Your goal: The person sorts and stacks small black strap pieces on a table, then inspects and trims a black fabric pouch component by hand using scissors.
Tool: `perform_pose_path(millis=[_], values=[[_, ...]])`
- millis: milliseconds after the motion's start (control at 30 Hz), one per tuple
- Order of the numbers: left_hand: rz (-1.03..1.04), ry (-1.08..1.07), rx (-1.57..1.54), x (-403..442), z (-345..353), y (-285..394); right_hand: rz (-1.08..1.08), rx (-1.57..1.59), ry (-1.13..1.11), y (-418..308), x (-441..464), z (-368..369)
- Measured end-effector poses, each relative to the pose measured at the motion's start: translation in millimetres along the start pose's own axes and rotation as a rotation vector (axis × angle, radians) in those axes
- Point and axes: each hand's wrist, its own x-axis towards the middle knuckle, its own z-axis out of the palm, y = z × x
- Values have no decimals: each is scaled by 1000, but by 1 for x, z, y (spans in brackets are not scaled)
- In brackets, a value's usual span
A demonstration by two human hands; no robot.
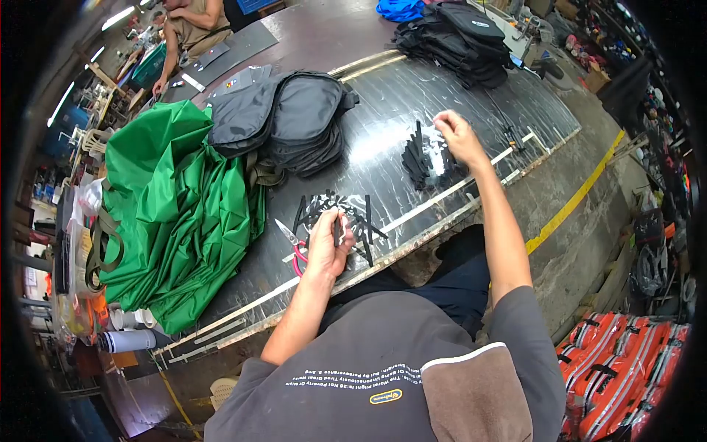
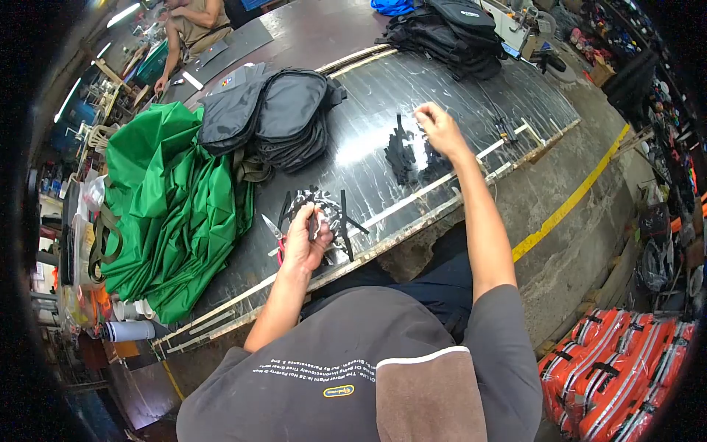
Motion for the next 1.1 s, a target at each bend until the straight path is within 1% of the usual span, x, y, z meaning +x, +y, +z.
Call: perform_pose_path(millis=[33, 67, 133, 233, 333, 467, 500, 533, 600, 633, 733, 767, 833, 933, 967, 1000, 1067, 1100], values=[[-9, -19, -2, -1, -1, -2, 87, -236, -53, 1, -6, -1], [-18, -37, -4, -1, -2, -3, -11, -349, -87, 5, -8, 0], [-13, -35, 25, -3, -4, -4, 14, -546, -120, 1, -17, 3], [-18, -21, 50, -3, -7, -4, -83, -626, -8, -11, -25, 4], [-9, -1, 86, -1, -5, -4, -234, -683, 105, -28, -24, 16], [-13, -18, 112, 2, 8, -4, -94, -829, -59, -37, -24, 50], [-8, -1, 111, 0, 13, -3, -64, -759, -146, -28, -27, 58], [5, -18, 131, 1, 14, -3, -61, -779, -230, -32, -37, 64], [28, -50, 174, 3, 15, -3, -210, -808, -274, -37, -52, 63], [60, -89, 164, 4, 14, -5, -259, -764, -239, -30, -53, 63], [112, -165, 265, 4, 18, -2, -313, -774, -173, -24, -50, 63], [98, -154, 274, 2, 22, -2, -337, -772, -100, -23, -51, 62], [150, -175, 320, 0, 29, 3, -392, -760, 36, -46, -50, 55], [199, -206, 379, -3, 28, 5, -45, -352, -215, -115, -74, 42], [207, -225, 395, -2, 30, 5, 128, 14, -195, -121, -92, 55], [213, -245, 412, -1, 32, 5, 113, 230, -195, -126, -108, 67], [223, -298, 432, 1, 33, 5, 314, 632, -356, -124, -134, 81], [240, -317, 449, 3, 34, 6, 300, 638, -260, -127, -134, 81]])
